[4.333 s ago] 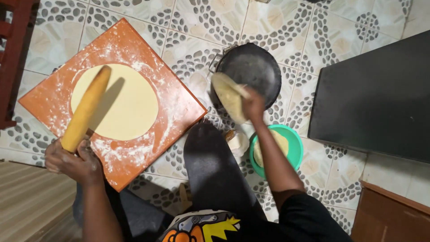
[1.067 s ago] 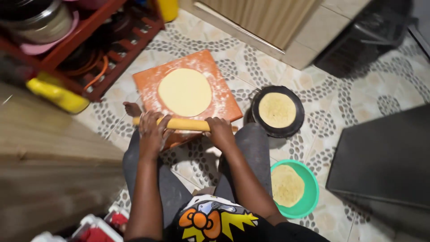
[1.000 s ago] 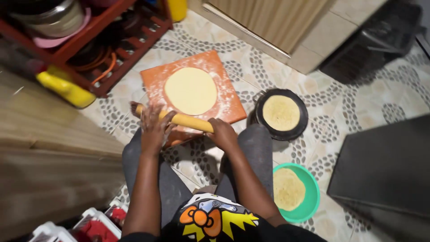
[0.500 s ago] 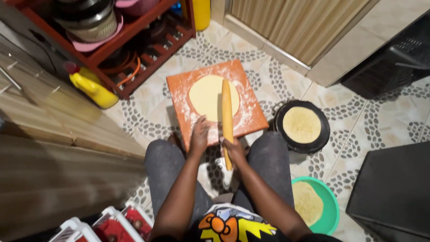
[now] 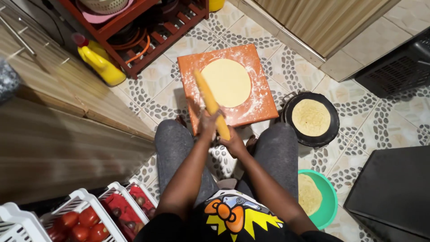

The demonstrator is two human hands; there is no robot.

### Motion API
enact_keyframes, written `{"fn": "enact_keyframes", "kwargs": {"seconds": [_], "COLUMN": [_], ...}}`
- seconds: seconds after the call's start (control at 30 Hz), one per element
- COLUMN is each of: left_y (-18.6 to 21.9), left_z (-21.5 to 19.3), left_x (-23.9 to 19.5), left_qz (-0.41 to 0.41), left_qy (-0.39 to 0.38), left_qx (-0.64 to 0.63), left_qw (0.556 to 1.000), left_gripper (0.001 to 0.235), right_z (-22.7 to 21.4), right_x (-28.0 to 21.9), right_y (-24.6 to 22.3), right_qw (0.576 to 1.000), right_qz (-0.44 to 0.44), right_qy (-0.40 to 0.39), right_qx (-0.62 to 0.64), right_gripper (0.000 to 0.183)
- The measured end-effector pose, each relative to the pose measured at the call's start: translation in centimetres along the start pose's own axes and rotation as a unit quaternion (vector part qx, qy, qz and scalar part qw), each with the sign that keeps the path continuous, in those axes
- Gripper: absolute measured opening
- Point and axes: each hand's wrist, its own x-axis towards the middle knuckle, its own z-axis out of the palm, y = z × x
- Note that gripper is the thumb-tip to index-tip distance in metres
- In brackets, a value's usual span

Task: Rolling out dough with a rolling pin and placing it in a pan

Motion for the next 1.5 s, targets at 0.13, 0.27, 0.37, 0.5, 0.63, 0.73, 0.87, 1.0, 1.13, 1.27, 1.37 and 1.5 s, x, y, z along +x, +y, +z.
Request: {"fn": "enact_keyframes", "kwargs": {"seconds": [0.13, 0.27, 0.37, 0.5, 0.63, 0.73, 0.87, 1.0, 1.13, 1.27, 1.37, 1.5], "left_y": [-0.1, 6.7, 7.2, 6.3, 0.3, 6.0, 0.8, -2.2, -3.3, 0.5, 3.2, 5.4], "left_z": [-2.3, -3.9, -6.3, -7.2, -9.2, -1.8, -2.3, -3.6, -5.3, -6.4, -7.2, -8.0], "left_x": [3.0, 3.8, 5.1, 5.5, 2.5, -3.3, -1.9, 0.5, 3.8, 5.1, 5.5, 5.2], "left_qz": [0.006, 0.051, 0.066, 0.059, -0.022, -0.102, -0.169, -0.161, -0.091, -0.094, -0.082, 0.028], "left_qy": [0.144, 0.145, 0.169, 0.115, -0.100, -0.133, -0.128, 0.002, 0.085, 0.117, 0.122, 0.105], "left_qx": [-0.158, -0.162, -0.179, -0.202, -0.017, -0.054, -0.208, -0.199, -0.214, -0.233, -0.233, -0.237], "left_qw": [0.977, 0.975, 0.967, 0.971, 0.995, 0.984, 0.955, 0.967, 0.969, 0.961, 0.961, 0.965], "left_gripper": [0.107, 0.035, 0.023, 0.047, 0.041, 0.039, 0.047, 0.042, 0.062, 0.039, 0.026, 0.048], "right_z": [-0.2, -1.9, -2.7, -2.2, -1.3, 0.0, 0.8, 1.0, 0.5, 0.1, -0.9, -2.0], "right_x": [-2.6, -2.7, -3.7, -3.8, -2.2, -3.4, -3.5, -3.0, -2.4, -2.1, -2.2, -1.3], "right_y": [-3.8, -3.1, -2.8, -2.4, -0.9, -4.9, -5.2, -4.6, -5.2, -4.9, -5.9, -4.4], "right_qw": [0.978, 0.951, 0.951, 0.994, 0.983, 0.974, 0.956, 0.958, 0.982, 0.988, 0.978, 0.980], "right_qz": [0.025, -0.012, -0.011, 0.054, 0.070, 0.081, 0.096, 0.102, 0.050, 0.066, 0.040, 0.019], "right_qy": [-0.037, -0.061, -0.063, -0.083, -0.087, -0.075, -0.121, -0.140, -0.171, -0.140, -0.127, -0.109], "right_qx": [-0.205, -0.301, -0.303, -0.043, 0.147, 0.199, 0.251, 0.229, 0.054, -0.023, -0.159, -0.166], "right_gripper": [0.067, 0.060, 0.063, 0.057, 0.047, 0.036, 0.033, 0.035, 0.044, 0.061, 0.075, 0.062]}}
